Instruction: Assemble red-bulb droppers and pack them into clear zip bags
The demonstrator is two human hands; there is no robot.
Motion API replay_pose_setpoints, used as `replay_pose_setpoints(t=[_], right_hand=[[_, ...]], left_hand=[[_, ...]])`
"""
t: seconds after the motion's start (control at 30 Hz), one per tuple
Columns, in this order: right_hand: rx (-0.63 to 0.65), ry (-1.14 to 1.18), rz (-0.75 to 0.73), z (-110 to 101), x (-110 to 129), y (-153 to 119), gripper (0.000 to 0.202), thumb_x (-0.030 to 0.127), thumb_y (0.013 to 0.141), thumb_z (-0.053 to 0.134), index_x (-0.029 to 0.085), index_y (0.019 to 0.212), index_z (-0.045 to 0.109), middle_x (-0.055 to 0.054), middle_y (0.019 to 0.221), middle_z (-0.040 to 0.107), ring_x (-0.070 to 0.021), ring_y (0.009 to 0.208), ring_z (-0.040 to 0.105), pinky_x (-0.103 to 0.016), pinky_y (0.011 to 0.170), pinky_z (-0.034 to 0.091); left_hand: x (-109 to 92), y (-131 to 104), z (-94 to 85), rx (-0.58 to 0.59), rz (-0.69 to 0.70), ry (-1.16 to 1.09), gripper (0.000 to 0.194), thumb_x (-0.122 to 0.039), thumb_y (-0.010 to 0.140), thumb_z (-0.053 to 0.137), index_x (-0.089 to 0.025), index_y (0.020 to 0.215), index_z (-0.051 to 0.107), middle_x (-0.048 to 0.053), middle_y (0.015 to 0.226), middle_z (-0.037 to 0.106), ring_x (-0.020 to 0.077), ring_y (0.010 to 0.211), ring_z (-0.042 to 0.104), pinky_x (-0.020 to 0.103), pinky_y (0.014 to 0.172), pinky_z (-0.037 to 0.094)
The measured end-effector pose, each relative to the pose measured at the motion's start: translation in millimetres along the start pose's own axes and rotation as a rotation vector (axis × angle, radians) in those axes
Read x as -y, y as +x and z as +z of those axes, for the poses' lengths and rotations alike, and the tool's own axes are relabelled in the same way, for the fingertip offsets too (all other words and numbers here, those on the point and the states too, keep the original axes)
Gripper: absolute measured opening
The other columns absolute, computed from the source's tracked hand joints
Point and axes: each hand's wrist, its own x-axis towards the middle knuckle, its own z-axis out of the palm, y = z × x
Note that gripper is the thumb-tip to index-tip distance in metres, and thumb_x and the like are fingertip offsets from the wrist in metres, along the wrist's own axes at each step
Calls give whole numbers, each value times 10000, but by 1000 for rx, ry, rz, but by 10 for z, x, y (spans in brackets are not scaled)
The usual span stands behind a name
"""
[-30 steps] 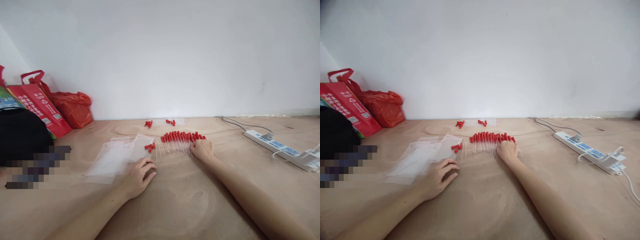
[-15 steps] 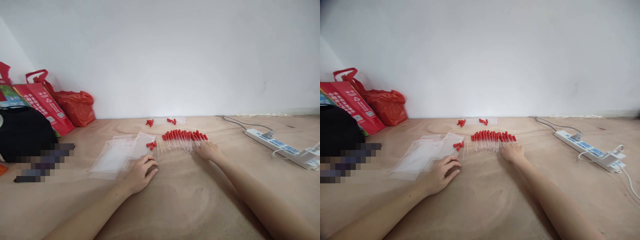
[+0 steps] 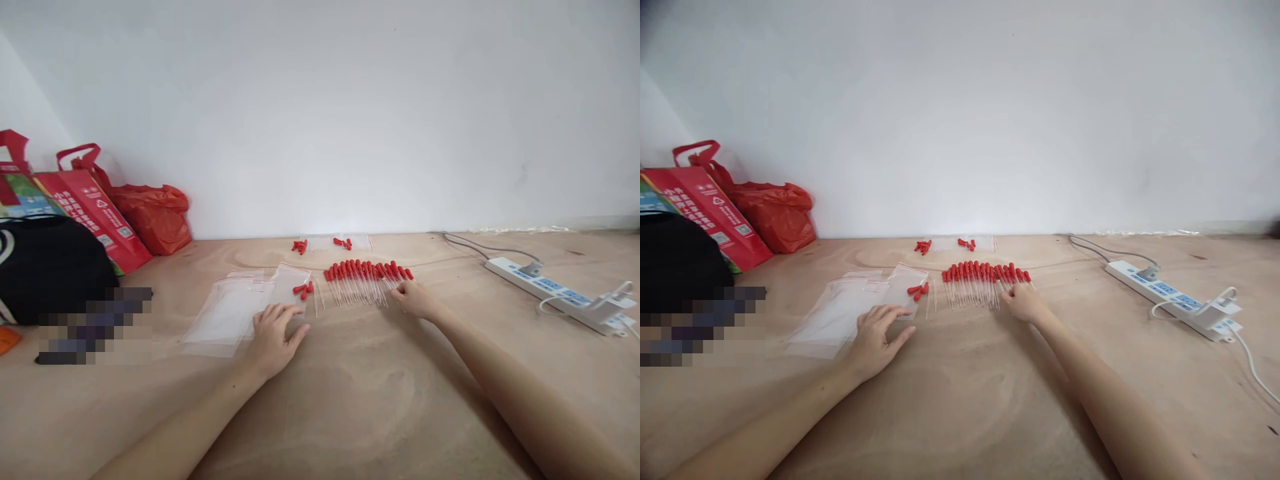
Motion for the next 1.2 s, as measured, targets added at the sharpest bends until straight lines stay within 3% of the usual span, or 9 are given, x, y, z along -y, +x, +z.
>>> replay_pose_setpoints(t=[0.27,0.4,0.5,0.67,0.73,0.83,0.9,1.03,1.2], right_hand=[[-156,258,-388,257,277,-166,145,235,833,347,176,779,468,-37,702,579,-147,631,515,-245,584,364],[-231,224,-533,404,405,-230,215,174,845,340,156,1000,488,-86,880,594,-177,783,537,-296,684,375],[-270,196,-583,451,425,-263,254,151,849,329,170,1033,504,-90,918,580,-183,815,532,-318,710,369],[-304,296,-586,455,436,-309,190,165,841,356,172,926,526,-68,844,571,-164,763,533,-304,692,375],[-323,332,-580,450,468,-331,167,176,840,367,174,902,522,-58,817,574,-156,739,534,-296,682,373],[-318,331,-608,450,530,-372,163,177,845,360,178,895,516,-45,788,581,-151,719,535,-296,684,360],[-304,314,-636,457,563,-396,168,171,847,355,179,892,517,-41,776,582,-148,707,531,-298,686,353],[-277,272,-682,473,592,-418,171,162,842,371,179,889,534,-43,777,589,-149,718,525,-301,693,341],[-254,298,-726,464,619,-438,170,171,841,400,187,906,556,-34,812,610,-137,724,527,-311,727,322]], left_hand=[[119,350,-5,-10,-125,124,104,-302,765,540,-205,783,575,28,847,603,233,889,515,383,771,330],[103,561,113,17,-150,204,196,-377,749,554,-183,727,567,43,803,610,252,857,525,382,740,333],[109,637,183,31,-161,198,196,-357,733,572,-169,678,566,55,764,615,264,821,537,391,724,340],[56,489,69,2,-138,165,107,-265,771,523,-174,731,563,45,804,618,242,839,542,384,746,352],[-9,356,-19,-6,-44,82,78,-239,782,504,-181,782,557,33,831,609,216,842,539,357,749,371],[-100,164,-85,85,130,-50,72,-191,778,485,-180,779,557,31,824,592,197,818,536,334,737,407],[-125,80,-65,133,154,-85,100,-170,769,482,-179,803,576,37,821,587,197,807,538,339,734,426],[-85,41,50,97,150,-165,212,-170,776,500,-202,951,614,57,948,551,192,872,527,339,775,438],[-91,77,84,36,174,-229,156,-225,820,496,-220,860,647,43,898,553,180,851,518,325,748,439]])
